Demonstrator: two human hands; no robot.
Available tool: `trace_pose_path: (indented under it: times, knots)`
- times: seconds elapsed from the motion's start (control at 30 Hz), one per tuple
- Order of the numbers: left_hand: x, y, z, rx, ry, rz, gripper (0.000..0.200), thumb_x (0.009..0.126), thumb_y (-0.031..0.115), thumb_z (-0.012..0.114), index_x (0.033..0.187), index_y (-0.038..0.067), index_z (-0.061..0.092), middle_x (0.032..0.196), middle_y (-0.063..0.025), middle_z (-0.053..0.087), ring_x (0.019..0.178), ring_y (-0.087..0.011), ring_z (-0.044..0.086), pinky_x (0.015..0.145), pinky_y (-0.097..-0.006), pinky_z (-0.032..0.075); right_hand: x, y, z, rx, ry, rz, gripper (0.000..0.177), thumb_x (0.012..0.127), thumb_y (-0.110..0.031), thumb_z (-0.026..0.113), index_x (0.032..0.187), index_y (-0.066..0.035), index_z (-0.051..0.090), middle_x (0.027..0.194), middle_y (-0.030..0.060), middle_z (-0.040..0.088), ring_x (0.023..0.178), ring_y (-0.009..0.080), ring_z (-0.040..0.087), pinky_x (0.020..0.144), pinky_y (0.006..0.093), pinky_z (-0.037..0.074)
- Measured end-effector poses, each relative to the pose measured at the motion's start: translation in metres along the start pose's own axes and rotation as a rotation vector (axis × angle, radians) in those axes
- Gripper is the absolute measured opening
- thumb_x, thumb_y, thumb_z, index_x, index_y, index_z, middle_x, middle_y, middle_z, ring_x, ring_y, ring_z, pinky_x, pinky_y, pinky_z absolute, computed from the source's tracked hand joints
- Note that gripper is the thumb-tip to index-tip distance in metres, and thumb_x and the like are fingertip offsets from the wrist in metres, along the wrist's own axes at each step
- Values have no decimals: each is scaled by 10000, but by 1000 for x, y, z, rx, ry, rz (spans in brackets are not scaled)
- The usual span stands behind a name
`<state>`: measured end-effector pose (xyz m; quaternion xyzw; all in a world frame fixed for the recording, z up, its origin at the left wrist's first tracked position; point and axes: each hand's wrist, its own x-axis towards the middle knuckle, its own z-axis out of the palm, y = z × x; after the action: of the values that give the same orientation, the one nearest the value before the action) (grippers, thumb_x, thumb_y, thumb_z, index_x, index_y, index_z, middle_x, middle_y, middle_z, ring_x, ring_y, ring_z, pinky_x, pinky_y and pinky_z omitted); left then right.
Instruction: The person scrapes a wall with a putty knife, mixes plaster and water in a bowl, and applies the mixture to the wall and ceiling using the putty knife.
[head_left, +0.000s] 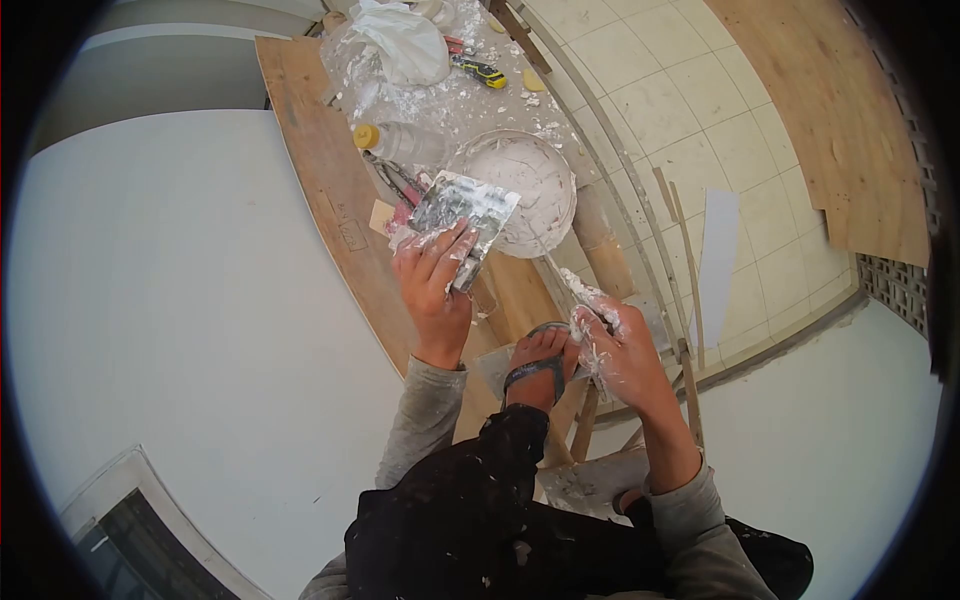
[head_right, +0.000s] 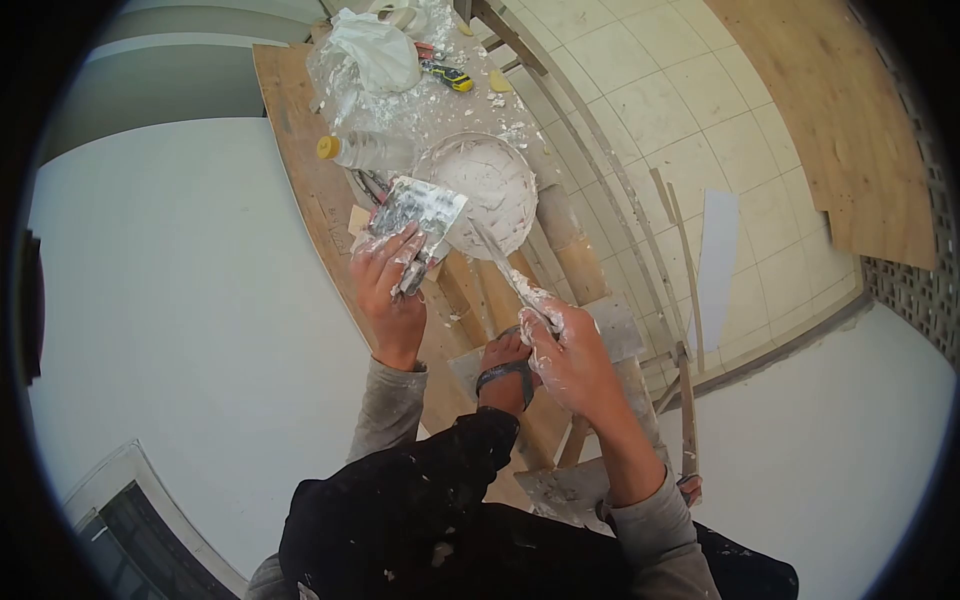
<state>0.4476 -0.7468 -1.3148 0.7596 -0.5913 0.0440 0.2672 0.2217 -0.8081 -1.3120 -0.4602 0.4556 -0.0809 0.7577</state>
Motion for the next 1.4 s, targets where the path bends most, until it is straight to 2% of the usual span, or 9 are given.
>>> trace_pose_path:
  times: [0.03, 0.13, 0.33, 0.47, 0.83, 0.9, 0.97, 1.17, 1.4]
  knots:
    - [3, -1, -2, 101, -67, 105, 283, 736, -21, 635, 997, 81, 670, 966, -37, 646, 935, -250, 562, 870, -369, 394, -6, -1, -5, -325, 144, -77, 254, 919, -207, 526, 1030, 11, 592, 789, 150, 606, 769, 290, 614, 709, 389, 483]
    - [7, -3, -2, 79, -151, 123, 290, 700, -1, 651, 951, 140, 680, 920, -3, 608, 942, -229, 524, 870, -382, 341, -22, -24, -18, -701, 228, -438, 234, 886, -143, 565, 1059, 15, 571, 873, 162, 610, 763, 309, 600, 681, 418, 475]
    - [9, 6, -5, -11, -425, 456, 194, 733, 114, 593, 912, 167, 647, 863, 8, 521, 912, -199, 492, 888, -394, 319, 16, -55, -14, -825, -35, -94, 251, 873, -167, 546, 1057, 1, 578, 960, 229, 603, 943, 399, 567, 805, 465, 444]
    - [11, -4, -9, 73, -435, 431, 173, 745, 147, 580, 905, 174, 642, 879, 10, 509, 898, -196, 483, 882, -405, 325, -1, -49, -10, -867, -29, -207, 257, 883, -173, 519, 1064, 2, 572, 940, 235, 598, 892, 415, 571, 750, 468, 456]
    - [13, 10, -18, -25, -544, 609, 185, 728, 168, 581, 901, 196, 640, 866, 9, 489, 895, -197, 474, 858, -412, 332, 35, -60, 3, -706, -26, -105, 275, 885, -189, 524, 1093, -23, 593, 979, 231, 602, 909, 409, 573, 774, 462, 456]
    - [6, 23, -17, -66, -491, 633, 195, 727, 170, 584, 910, 197, 646, 867, 8, 497, 901, -200, 474, 852, -413, 331, 52, -53, -2, -683, 64, -268, 252, 876, -187, 521, 1035, -5, 593, 947, 237, 603, 889, 412, 578, 765, 469, 457]
    - [0, 15, -18, -94, -461, 618, 205, 726, 173, 586, 919, 198, 651, 869, 7, 505, 908, -203, 475, 846, -414, 330, 52, -45, -10, -651, 108, -421, 238, 867, -186, 519, 977, 12, 592, 914, 243, 604, 869, 415, 583, 756, 477, 459]
    - [-6, -9, -16, 12, -390, 400, 234, 662, 111, 667, 878, 193, 701, 861, 12, 550, 904, -220, 509, 863, -415, 319, -16, -33, -27, -674, 50, -200, 347, 904, -263, 523, 1112, 11, 562, 987, 231, 594, 927, 392, 566, 819, 442, 440]
    - [-25, 26, -16, -209, -219, 320, 298, 610, 134, 733, 902, 181, 693, 933, -13, 557, 1051, -253, 507, 859, -427, 354, 20, -17, 2, 372, 101, 9, 515, 870, -112, 633, 1305, 8, 385, 1043, 114, 611, 809, 145, 594, 580, 256, 451]
